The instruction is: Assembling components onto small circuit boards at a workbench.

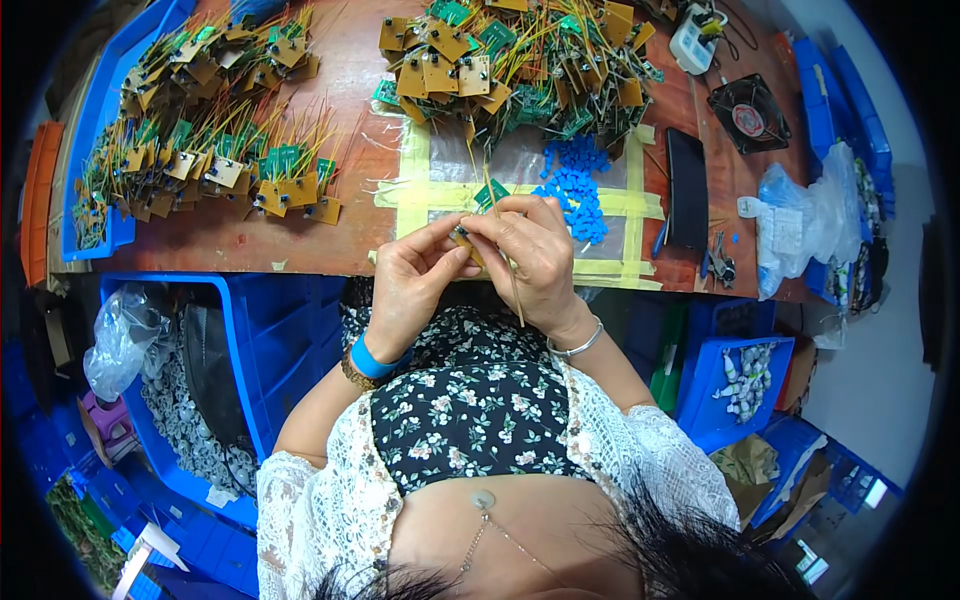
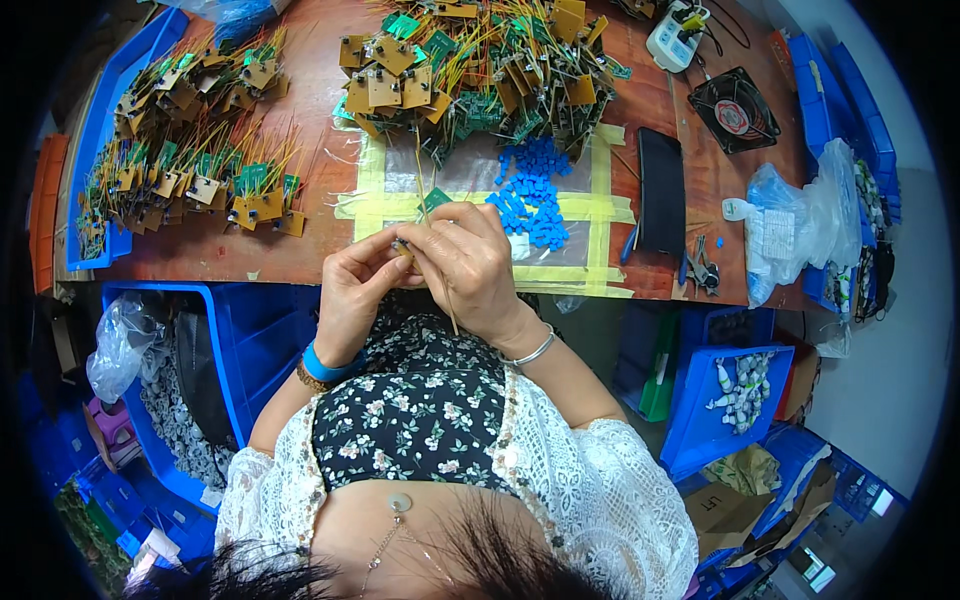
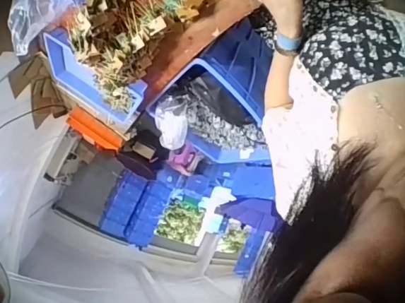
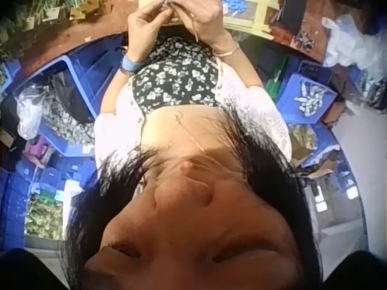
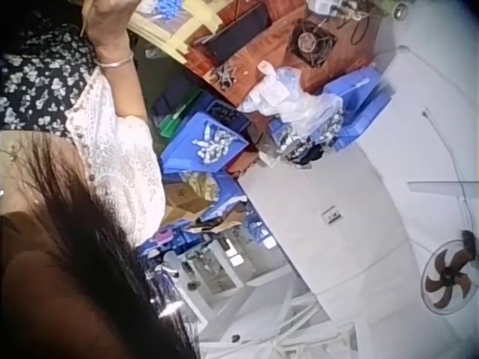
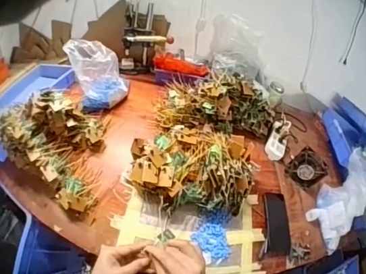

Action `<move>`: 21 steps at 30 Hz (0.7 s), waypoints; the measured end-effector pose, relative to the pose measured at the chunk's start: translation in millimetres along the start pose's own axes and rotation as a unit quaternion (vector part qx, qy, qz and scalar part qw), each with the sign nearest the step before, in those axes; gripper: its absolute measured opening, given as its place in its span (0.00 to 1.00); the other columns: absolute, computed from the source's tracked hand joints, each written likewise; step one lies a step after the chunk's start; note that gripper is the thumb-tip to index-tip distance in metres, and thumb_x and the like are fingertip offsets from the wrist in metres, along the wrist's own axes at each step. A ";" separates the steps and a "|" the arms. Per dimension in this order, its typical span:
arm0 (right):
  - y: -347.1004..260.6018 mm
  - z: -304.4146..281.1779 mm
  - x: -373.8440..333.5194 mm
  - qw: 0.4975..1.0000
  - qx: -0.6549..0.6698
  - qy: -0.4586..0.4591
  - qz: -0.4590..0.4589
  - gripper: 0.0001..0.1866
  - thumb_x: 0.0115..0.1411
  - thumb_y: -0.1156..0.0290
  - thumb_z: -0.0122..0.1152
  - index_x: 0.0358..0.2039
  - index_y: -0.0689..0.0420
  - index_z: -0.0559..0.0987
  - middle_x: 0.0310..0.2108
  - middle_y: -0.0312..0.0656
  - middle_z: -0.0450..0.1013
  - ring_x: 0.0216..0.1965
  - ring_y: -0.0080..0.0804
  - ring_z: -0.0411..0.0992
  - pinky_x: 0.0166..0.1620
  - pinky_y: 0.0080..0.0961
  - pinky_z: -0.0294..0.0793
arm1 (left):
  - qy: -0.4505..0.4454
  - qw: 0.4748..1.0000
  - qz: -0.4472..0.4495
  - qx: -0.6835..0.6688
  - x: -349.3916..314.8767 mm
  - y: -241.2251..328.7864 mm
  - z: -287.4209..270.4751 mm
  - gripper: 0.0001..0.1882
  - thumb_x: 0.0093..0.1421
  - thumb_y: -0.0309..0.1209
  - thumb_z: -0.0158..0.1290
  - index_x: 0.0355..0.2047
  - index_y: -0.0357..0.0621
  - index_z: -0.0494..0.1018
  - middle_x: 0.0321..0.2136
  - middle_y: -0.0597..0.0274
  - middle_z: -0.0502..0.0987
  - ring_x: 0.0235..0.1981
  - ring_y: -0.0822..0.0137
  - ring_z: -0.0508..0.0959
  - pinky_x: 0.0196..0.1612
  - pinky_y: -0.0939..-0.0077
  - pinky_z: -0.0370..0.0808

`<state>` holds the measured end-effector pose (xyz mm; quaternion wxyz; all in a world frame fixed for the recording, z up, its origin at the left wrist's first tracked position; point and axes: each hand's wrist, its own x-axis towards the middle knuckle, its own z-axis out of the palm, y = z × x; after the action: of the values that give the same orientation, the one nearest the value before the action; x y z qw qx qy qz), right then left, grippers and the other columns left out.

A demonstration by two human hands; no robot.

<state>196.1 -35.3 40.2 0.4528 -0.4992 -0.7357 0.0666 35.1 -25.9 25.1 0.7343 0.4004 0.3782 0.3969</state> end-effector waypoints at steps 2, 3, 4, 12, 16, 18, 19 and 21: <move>-0.7 0.2 0.3 1.000 0.002 -0.004 0.001 0.14 0.43 0.80 0.69 0.33 0.56 0.81 0.25 0.36 0.76 0.32 0.33 0.73 0.36 0.28 0.65 | 0.017 0.999 -0.023 0.016 -0.3 4.9 1.4 0.16 0.64 0.22 0.50 0.52 0.31 0.71 0.36 0.56 0.79 0.34 0.70 0.81 0.40 0.77 0.81; -0.5 0.9 0.1 1.000 0.004 -0.005 -0.003 0.14 0.44 0.80 0.69 0.33 0.56 0.81 0.25 0.36 0.76 0.32 0.33 0.73 0.36 0.29 0.65 | 0.020 0.999 -0.021 0.017 -0.4 4.6 0.8 0.16 0.64 0.22 0.50 0.52 0.31 0.71 0.36 0.56 0.79 0.34 0.70 0.81 0.40 0.77 0.81; -0.5 1.4 0.3 1.000 0.007 -0.007 -0.009 0.14 0.44 0.80 0.69 0.34 0.56 0.81 0.25 0.36 0.76 0.32 0.34 0.73 0.36 0.29 0.65 | 0.021 1.000 -0.019 0.005 -0.4 3.0 -0.3 0.15 0.65 0.24 0.50 0.51 0.31 0.72 0.36 0.55 0.79 0.33 0.69 0.81 0.39 0.77 0.81; -9.2 0.7 4.7 0.998 0.030 0.030 -0.039 0.16 0.45 0.85 0.69 0.35 0.55 0.81 0.28 0.36 0.77 0.32 0.32 0.72 0.37 0.27 0.67 | 0.158 0.970 0.149 0.109 -1.1 28.0 -35.2 0.13 0.64 0.25 0.52 0.47 0.32 0.76 0.34 0.59 0.80 0.30 0.72 0.80 0.33 0.80 0.79; -3.1 0.3 -1.3 0.999 0.018 0.041 -0.021 0.16 0.44 0.84 0.70 0.35 0.55 0.81 0.28 0.36 0.77 0.31 0.32 0.71 0.36 0.27 0.67 | 0.290 0.881 0.278 0.250 8.4 58.0 -93.7 0.12 0.64 0.25 0.52 0.46 0.34 0.77 0.37 0.63 0.80 0.32 0.77 0.77 0.34 0.83 0.75; -1.0 0.9 -3.0 0.999 0.017 0.042 -0.014 0.16 0.44 0.84 0.70 0.35 0.55 0.81 0.27 0.36 0.76 0.31 0.32 0.72 0.36 0.27 0.67 | 0.314 0.843 0.236 0.368 11.9 59.1 -130.7 0.11 0.63 0.25 0.53 0.44 0.35 0.78 0.33 0.63 0.80 0.30 0.77 0.75 0.33 0.83 0.72; -3.7 1.0 -2.7 0.999 0.019 0.042 -0.014 0.16 0.44 0.85 0.70 0.35 0.55 0.81 0.27 0.36 0.76 0.31 0.32 0.72 0.36 0.27 0.67 | 0.317 0.812 0.214 0.440 7.9 62.1 -143.0 0.11 0.63 0.25 0.53 0.44 0.35 0.78 0.31 0.62 0.79 0.29 0.77 0.75 0.32 0.82 0.72; -1.2 1.5 -4.9 0.999 0.016 0.046 -0.010 0.16 0.44 0.85 0.70 0.34 0.55 0.81 0.27 0.36 0.76 0.30 0.32 0.72 0.36 0.27 0.67 | 0.310 0.801 0.230 0.458 12.0 63.2 -142.3 0.11 0.61 0.26 0.55 0.43 0.36 0.78 0.34 0.58 0.77 0.33 0.68 0.76 0.38 0.74 0.72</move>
<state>194.7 -39.3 37.0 0.4946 -0.4871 -0.7180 0.0514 -102.0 48.7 22.5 0.1962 0.6209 0.6198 0.4379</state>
